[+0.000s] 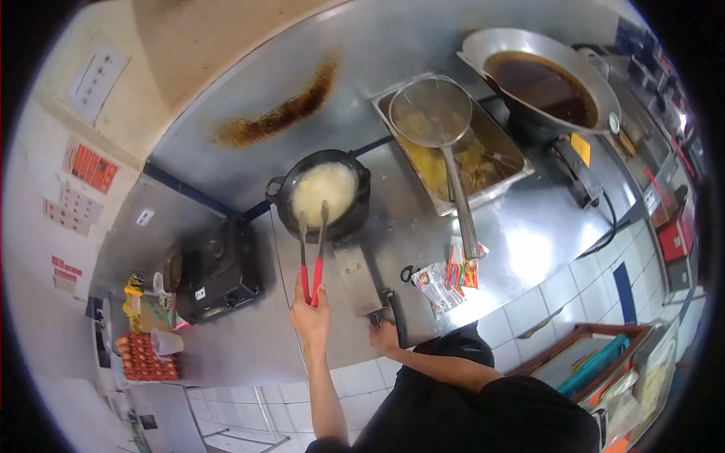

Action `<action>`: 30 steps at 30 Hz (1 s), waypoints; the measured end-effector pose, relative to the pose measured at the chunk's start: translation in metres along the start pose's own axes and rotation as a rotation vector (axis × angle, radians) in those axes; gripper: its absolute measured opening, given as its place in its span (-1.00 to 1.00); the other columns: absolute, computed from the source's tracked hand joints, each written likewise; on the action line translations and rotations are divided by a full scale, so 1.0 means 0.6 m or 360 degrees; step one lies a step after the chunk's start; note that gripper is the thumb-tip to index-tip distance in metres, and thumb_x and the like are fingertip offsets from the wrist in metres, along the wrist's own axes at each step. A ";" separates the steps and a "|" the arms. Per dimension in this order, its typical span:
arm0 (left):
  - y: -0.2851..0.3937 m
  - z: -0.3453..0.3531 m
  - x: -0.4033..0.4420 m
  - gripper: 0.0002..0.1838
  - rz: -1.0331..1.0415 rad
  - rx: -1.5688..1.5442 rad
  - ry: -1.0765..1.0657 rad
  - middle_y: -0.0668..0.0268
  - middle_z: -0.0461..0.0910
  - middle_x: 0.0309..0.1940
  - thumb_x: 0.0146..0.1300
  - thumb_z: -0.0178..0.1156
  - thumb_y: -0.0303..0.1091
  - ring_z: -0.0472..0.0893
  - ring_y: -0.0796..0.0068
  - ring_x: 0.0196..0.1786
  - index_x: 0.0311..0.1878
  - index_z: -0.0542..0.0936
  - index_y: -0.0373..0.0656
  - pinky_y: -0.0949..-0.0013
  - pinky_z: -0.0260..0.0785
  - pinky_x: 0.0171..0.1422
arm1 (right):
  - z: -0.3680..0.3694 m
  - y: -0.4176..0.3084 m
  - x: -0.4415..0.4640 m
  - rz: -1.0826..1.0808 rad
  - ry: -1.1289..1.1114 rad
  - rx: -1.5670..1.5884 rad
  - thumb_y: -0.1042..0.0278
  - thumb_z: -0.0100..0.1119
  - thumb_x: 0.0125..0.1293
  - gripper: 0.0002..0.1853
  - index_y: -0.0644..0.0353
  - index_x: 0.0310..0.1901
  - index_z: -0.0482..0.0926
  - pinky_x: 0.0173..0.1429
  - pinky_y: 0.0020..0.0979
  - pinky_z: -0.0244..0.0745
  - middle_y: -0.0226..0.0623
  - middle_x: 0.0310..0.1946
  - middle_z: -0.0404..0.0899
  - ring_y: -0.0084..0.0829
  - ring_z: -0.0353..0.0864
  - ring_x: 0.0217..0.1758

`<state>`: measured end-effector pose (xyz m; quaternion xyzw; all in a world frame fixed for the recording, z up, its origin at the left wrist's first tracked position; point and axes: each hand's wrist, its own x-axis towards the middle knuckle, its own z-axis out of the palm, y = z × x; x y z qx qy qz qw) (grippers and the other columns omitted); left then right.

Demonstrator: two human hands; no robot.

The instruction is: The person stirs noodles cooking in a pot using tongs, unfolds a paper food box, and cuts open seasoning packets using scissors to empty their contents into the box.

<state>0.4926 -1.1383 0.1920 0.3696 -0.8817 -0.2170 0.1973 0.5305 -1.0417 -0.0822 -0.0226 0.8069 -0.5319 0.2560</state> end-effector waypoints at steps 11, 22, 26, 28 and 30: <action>0.075 0.036 -0.015 -0.43 0.0149 0.0137 0.0202 -0.11 0.68 -0.26 0.29 0.22 -0.16 0.69 -0.06 -0.25 0.31 0.46 -0.20 0.08 0.48 -0.09 | -0.025 -0.023 -0.009 -0.0090 0.0027 0.0110 0.28 0.19 0.29 -0.69 0.43 -0.45 0.56 -0.17 -0.07 0.61 0.17 -0.48 0.62 0.08 0.69 -0.30; 0.022 0.051 -0.025 -0.45 0.0115 0.0038 0.0220 -0.03 0.69 -0.26 0.26 0.25 -0.15 0.68 -0.10 -0.31 0.30 0.49 -0.11 0.08 0.49 -0.21 | -0.038 -0.034 -0.020 -0.0164 0.0049 -0.0120 0.21 0.09 0.29 -0.65 0.40 -0.42 0.61 -0.15 -0.05 0.62 0.17 -0.44 0.63 0.12 0.69 -0.29; -0.010 0.063 -0.026 -0.47 0.0281 -0.0007 0.0314 -0.04 0.70 -0.25 0.25 0.27 -0.17 0.68 -0.09 -0.28 0.27 0.53 -0.11 0.09 0.50 -0.18 | -0.009 0.010 0.007 -0.0018 -0.0471 -0.0304 0.03 0.12 0.31 -0.59 0.31 -0.26 0.64 -0.22 -0.12 0.65 0.09 -0.37 0.66 0.00 0.71 -0.31; -0.010 0.074 -0.011 -0.48 0.0132 -0.0111 0.0167 -0.06 0.69 -0.18 0.24 0.30 -0.18 0.68 -0.09 -0.17 0.24 0.54 -0.16 0.10 0.51 -0.08 | -0.039 -0.010 -0.010 0.0229 -0.1010 0.0011 -0.10 0.13 0.33 -0.48 0.33 -0.12 0.62 -0.22 -0.19 0.65 0.05 -0.22 0.68 -0.14 0.74 -0.28; 0.048 0.071 -0.010 -0.48 0.0291 -0.0428 0.0153 -0.07 0.68 -0.14 0.24 0.29 -0.15 0.67 -0.09 -0.11 0.22 0.55 -0.18 0.10 0.50 -0.03 | -0.101 -0.014 -0.044 0.0190 -0.1226 0.0409 -0.17 0.11 0.36 -0.42 0.30 0.01 0.58 -0.22 -0.25 0.65 -0.05 -0.14 0.70 -0.28 0.75 -0.23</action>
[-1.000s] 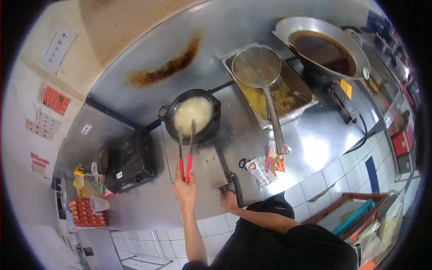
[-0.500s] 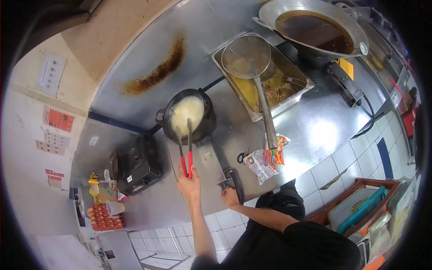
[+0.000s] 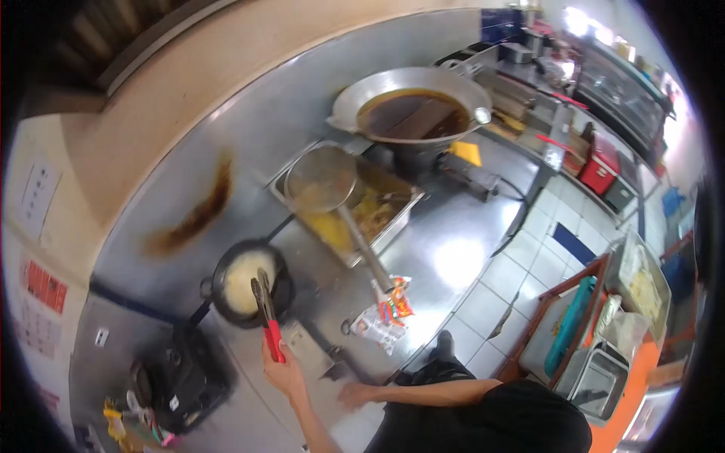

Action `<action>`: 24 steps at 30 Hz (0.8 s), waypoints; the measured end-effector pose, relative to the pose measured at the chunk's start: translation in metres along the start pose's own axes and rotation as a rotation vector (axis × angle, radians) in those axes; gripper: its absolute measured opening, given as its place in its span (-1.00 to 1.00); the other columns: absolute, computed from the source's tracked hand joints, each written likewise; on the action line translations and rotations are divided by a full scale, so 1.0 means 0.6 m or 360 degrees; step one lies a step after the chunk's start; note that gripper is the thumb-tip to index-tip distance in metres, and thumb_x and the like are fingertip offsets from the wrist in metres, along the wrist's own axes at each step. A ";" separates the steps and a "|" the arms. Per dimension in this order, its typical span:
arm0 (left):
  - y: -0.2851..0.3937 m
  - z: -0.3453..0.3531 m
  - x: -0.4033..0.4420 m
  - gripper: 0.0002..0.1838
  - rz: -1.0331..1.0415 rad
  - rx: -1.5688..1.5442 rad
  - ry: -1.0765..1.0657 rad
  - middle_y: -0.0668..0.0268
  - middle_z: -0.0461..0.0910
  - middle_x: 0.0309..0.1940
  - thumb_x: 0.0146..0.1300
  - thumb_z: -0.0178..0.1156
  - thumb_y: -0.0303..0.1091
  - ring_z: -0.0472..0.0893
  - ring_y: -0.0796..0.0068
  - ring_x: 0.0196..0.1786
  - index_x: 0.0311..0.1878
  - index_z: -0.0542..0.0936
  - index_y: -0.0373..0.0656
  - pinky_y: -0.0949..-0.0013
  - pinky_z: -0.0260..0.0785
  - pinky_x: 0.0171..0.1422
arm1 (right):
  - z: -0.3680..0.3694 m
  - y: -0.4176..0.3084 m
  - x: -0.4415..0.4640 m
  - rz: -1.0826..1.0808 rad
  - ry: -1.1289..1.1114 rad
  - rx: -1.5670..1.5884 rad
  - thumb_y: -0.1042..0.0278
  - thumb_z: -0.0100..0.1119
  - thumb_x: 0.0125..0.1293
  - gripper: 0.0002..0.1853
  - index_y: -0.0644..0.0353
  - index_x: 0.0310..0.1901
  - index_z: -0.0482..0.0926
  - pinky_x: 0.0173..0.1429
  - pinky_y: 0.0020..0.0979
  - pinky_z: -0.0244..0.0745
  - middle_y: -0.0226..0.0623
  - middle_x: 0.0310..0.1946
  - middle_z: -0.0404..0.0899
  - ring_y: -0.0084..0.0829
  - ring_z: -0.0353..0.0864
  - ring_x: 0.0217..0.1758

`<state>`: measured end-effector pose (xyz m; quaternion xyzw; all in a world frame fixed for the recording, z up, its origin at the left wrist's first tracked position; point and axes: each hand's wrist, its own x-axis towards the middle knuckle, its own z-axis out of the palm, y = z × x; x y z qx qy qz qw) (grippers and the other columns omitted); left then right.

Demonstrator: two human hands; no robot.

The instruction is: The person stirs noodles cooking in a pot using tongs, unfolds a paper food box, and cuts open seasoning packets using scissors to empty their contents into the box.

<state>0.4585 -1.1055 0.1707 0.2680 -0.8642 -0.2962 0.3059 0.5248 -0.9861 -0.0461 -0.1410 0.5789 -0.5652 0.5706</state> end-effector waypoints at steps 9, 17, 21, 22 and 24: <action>0.250 0.175 0.043 -0.44 0.0424 0.0101 -0.0700 -0.05 0.68 -0.15 0.23 0.24 0.09 0.64 -0.16 -0.04 0.08 0.62 -0.21 -0.06 0.45 0.05 | -0.266 0.145 -0.314 -0.0229 0.1047 0.0518 0.24 0.04 0.40 -0.68 0.24 0.07 0.53 -0.19 -0.41 0.63 -0.22 -0.17 0.70 -0.43 0.71 -0.26; 0.425 0.270 -0.046 -0.44 0.0799 -0.0149 -0.0203 -0.08 0.60 0.04 0.22 0.29 0.02 0.57 -0.11 0.11 0.17 0.56 -0.16 0.00 0.39 0.19 | -0.395 0.246 -0.624 -0.0475 0.2288 0.1178 0.28 -0.03 0.50 -0.70 0.36 0.00 0.56 -0.27 -0.38 0.62 -0.14 -0.20 0.70 -0.37 0.71 -0.28; 0.525 0.396 -0.278 -0.65 0.0759 -0.0803 -0.0819 0.10 0.62 -0.02 0.30 0.25 -0.25 0.60 0.21 0.07 0.06 0.61 -0.24 0.29 0.47 0.04 | -0.473 0.346 -0.673 -0.0357 0.2456 0.0991 0.33 0.04 0.47 -0.72 0.36 -0.03 0.63 -0.25 -0.43 0.62 -0.16 -0.25 0.71 -0.44 0.70 -0.28; 0.535 0.442 -0.334 -0.68 0.1085 -0.0755 -0.1040 0.13 0.59 0.00 0.26 0.27 -0.28 0.58 0.21 0.08 0.05 0.62 -0.19 0.29 0.47 0.01 | -0.497 0.355 -0.690 -0.0296 0.2472 0.0892 0.34 0.07 0.45 -0.74 0.35 -0.05 0.66 -0.24 -0.45 0.62 -0.18 -0.26 0.71 -0.46 0.70 -0.29; 0.574 0.500 -0.420 -0.69 0.1356 -0.0734 -0.1261 0.15 0.56 0.03 0.23 0.29 -0.31 0.56 0.22 0.10 0.03 0.63 -0.14 0.29 0.48 -0.01 | -0.523 0.331 -0.740 -0.0335 0.2493 0.0718 0.23 0.22 0.40 -0.75 0.26 -0.14 0.70 -0.18 -0.44 0.60 -0.27 -0.31 0.73 -0.53 0.68 -0.31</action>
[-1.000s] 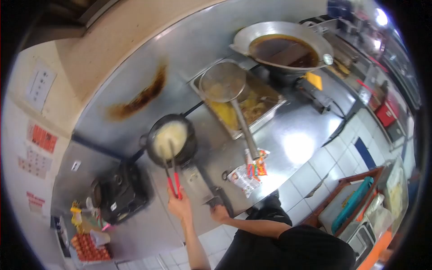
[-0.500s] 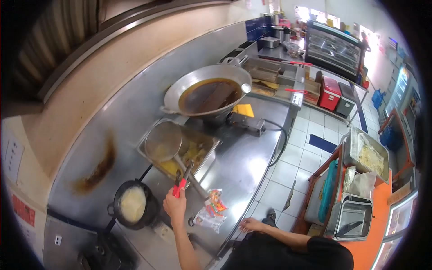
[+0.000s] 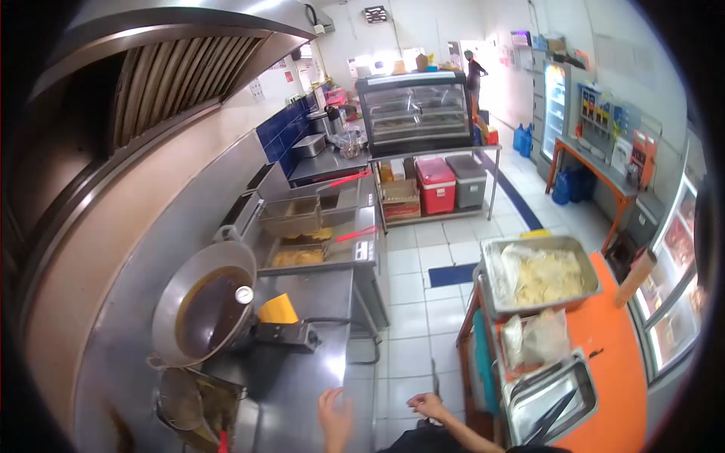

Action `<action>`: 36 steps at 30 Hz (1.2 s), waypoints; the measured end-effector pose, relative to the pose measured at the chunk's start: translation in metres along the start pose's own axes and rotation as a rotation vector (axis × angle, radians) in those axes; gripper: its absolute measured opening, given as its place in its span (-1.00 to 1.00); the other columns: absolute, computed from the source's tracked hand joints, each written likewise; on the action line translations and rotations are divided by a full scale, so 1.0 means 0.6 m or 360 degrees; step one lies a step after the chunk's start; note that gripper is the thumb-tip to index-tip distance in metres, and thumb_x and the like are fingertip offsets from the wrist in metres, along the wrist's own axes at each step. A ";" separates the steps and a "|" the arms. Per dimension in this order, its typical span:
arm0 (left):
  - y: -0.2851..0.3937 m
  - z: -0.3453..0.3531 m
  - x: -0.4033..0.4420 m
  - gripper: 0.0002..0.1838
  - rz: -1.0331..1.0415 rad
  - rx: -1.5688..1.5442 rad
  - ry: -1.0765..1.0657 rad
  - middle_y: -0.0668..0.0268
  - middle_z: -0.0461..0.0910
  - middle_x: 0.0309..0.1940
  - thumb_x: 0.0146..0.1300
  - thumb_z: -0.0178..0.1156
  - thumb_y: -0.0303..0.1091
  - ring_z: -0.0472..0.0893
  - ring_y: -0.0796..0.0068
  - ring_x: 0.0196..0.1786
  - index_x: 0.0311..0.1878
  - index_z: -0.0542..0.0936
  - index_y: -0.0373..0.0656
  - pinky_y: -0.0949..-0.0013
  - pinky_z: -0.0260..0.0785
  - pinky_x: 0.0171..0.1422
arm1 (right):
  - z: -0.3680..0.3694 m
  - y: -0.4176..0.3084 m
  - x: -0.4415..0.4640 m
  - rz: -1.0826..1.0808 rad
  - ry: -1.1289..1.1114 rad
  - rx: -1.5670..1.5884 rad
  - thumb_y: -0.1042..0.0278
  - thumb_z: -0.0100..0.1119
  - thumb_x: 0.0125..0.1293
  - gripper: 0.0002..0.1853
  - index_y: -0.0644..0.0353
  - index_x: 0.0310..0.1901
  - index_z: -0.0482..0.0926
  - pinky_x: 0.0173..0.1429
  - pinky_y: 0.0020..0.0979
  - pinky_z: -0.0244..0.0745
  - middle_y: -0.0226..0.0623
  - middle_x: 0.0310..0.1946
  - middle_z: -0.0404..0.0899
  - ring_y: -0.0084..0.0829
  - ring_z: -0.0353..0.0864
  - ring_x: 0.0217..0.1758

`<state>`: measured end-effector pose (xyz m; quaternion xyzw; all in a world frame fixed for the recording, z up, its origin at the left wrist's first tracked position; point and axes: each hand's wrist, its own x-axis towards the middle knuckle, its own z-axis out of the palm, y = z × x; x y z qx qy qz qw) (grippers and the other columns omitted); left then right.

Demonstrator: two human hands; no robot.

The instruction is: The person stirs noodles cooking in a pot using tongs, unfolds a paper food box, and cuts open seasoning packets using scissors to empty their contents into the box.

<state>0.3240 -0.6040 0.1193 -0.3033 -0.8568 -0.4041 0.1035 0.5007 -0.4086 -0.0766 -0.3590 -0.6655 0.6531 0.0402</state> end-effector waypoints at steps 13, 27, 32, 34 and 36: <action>-0.227 0.270 0.560 -0.40 -0.0332 0.0347 -0.0115 -0.28 0.35 0.25 0.16 0.30 -0.25 0.28 -0.22 0.40 0.24 0.44 -0.31 -0.02 0.12 0.50 | -0.151 -0.138 0.152 0.0137 0.0428 0.0277 0.16 0.26 0.37 -0.71 0.27 -0.18 0.59 -0.21 -0.46 0.58 -0.28 -0.29 0.67 -0.44 0.70 -0.29; -0.489 0.391 0.708 -0.46 -0.1434 -0.0011 -0.0055 -0.01 0.63 0.00 -0.06 0.49 -0.32 0.60 -0.04 0.10 0.04 0.57 -0.24 0.09 0.43 0.21 | -0.167 -0.272 0.411 -0.0017 0.0665 0.0256 0.28 0.22 0.38 -0.75 0.36 -0.17 0.61 -0.27 -0.46 0.60 -0.21 -0.33 0.69 -0.44 0.72 -0.26; -0.203 0.333 0.633 -0.59 -0.0502 -0.0201 -0.0122 -0.05 0.64 -0.22 0.11 0.32 -0.25 0.62 -0.15 -0.16 -0.04 0.58 -0.30 -0.04 0.45 -0.02 | -0.102 -0.481 0.454 0.0096 -0.0141 0.0264 0.09 0.18 0.43 -0.41 0.21 0.34 0.26 0.06 -0.25 0.61 -0.09 0.14 0.47 -0.24 0.57 0.13; -0.088 0.308 0.574 -0.67 -0.0282 -0.0107 -0.0345 -0.06 0.64 -0.16 0.12 0.30 -0.33 0.60 -0.13 0.00 -0.06 0.60 -0.25 0.01 0.42 0.11 | -0.074 -0.546 0.459 0.0157 -0.0258 0.0401 0.03 0.17 0.43 -0.27 0.14 0.47 0.08 0.15 -0.16 0.55 -0.04 0.28 0.34 -0.14 0.47 0.26; -0.049 0.323 0.504 -0.68 -0.0076 -0.0419 -0.0664 -0.07 0.63 -0.13 0.16 0.24 -0.32 0.58 -0.15 0.02 -0.05 0.58 -0.27 -0.01 0.40 0.13 | -0.055 -0.575 0.463 0.0147 -0.0454 0.0988 -0.04 0.22 0.39 -0.11 0.14 0.51 -0.11 0.32 -0.13 0.42 0.01 0.37 0.19 -0.06 0.28 0.40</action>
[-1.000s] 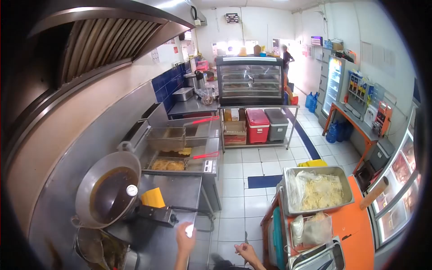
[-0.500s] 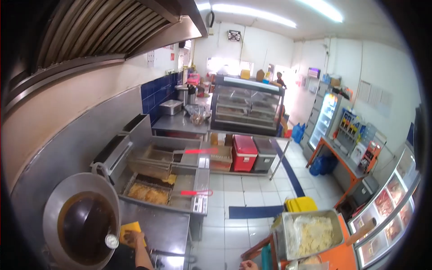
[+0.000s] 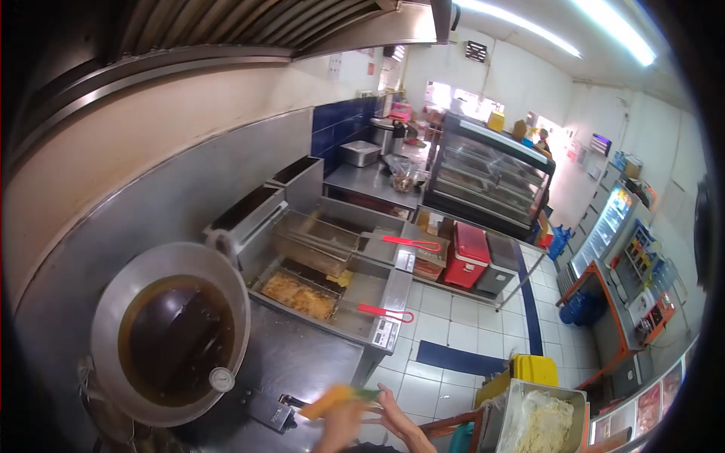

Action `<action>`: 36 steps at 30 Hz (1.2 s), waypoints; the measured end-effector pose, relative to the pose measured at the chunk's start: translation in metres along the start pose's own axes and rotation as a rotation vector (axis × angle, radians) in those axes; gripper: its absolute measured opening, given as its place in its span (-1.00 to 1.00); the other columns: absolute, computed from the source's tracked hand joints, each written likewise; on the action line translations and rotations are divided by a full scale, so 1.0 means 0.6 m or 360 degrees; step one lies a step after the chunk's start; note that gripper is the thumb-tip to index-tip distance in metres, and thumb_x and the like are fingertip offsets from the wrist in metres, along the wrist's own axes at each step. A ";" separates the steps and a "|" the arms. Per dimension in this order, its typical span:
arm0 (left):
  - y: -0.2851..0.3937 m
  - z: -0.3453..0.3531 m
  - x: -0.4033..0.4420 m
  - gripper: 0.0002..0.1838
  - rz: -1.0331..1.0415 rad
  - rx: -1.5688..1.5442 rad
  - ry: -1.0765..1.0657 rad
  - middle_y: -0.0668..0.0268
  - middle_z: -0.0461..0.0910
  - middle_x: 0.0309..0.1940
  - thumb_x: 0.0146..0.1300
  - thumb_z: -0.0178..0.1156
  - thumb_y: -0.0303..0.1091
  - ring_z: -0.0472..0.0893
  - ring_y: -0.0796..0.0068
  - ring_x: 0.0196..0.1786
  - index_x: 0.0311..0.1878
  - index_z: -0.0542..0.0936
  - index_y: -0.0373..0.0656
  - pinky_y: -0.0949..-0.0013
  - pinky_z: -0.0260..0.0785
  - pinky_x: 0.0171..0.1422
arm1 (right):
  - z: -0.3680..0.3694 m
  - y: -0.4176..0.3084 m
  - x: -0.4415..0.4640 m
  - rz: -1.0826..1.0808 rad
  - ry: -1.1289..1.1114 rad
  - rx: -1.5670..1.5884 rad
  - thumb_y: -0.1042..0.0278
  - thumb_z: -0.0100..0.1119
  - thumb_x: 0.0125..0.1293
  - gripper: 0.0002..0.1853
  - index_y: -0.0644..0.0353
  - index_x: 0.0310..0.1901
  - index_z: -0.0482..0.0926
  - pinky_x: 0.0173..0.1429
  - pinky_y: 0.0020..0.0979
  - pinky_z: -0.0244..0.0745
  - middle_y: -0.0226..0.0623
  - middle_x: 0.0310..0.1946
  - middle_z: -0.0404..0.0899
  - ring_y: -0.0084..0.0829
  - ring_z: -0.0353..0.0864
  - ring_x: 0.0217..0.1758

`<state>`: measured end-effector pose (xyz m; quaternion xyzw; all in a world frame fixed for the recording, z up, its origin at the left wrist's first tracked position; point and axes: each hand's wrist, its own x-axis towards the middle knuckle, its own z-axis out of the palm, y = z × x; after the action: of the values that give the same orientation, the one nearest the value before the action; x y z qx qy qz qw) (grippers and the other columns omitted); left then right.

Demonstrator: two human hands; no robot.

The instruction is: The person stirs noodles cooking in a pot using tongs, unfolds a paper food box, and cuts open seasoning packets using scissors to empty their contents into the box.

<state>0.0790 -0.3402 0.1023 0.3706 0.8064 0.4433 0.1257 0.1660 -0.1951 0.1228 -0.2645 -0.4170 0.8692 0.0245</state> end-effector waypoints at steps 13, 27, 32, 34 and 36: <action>0.061 0.008 -0.194 -0.69 -0.0304 -0.0411 -0.0166 0.23 0.69 -0.41 0.29 -0.09 -0.49 0.70 0.45 -0.36 -0.16 0.67 -0.32 0.36 0.55 -0.30 | -0.106 0.032 -0.198 -0.0060 -0.0686 -0.0889 0.31 0.35 0.28 -0.24 0.17 0.44 0.18 0.35 -0.28 0.37 -0.14 0.24 0.45 -0.31 0.45 0.29; 0.116 0.056 -0.453 -0.78 -0.0613 -0.0096 0.0163 0.21 0.65 -0.38 0.24 0.17 -0.18 0.65 0.18 -0.16 -0.25 0.64 -0.12 0.09 0.45 0.01 | -0.006 0.206 -0.352 0.0220 -0.0636 -0.0232 0.08 0.05 0.51 -0.60 0.12 0.23 0.41 0.03 -0.46 0.51 -0.33 -0.01 0.55 -0.54 0.54 0.00; -0.007 0.055 -0.577 -0.67 -0.0086 0.0704 0.0767 0.12 0.63 -0.01 0.20 0.21 -0.17 0.59 0.18 0.09 -0.02 0.63 -0.08 0.13 0.37 0.23 | 0.016 0.291 -0.340 0.0132 -0.0752 -0.0789 0.32 0.22 0.42 -0.71 0.13 0.11 0.47 -0.10 -0.59 0.44 -0.35 -0.07 0.55 -0.60 0.49 -0.07; -0.011 0.026 -0.632 -0.66 -0.0303 0.0611 0.0664 0.10 0.60 0.06 0.21 0.20 -0.17 0.56 0.14 0.13 0.02 0.61 -0.09 0.13 0.34 0.26 | 0.073 0.330 -0.355 0.0009 -0.0961 -0.0936 0.37 0.23 0.40 -0.74 0.14 0.07 0.49 -0.14 -0.60 0.43 -0.37 -0.11 0.55 -0.62 0.49 -0.09; -0.008 0.003 -0.694 -0.63 -0.0656 -0.0047 0.0552 0.08 0.62 0.02 0.27 0.13 -0.20 0.53 0.03 0.17 0.07 0.59 -0.17 0.10 0.27 0.33 | 0.112 0.381 -0.356 -0.0322 -0.1183 -0.1330 0.48 0.25 0.36 -0.81 0.17 -0.04 0.50 -0.17 -0.58 0.42 -0.40 -0.19 0.55 -0.66 0.48 -0.14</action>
<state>0.3665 -0.6360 0.0452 0.1152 0.8678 0.4769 0.0786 0.3579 -0.4480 0.0828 0.1132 -0.7294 0.6584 -0.1473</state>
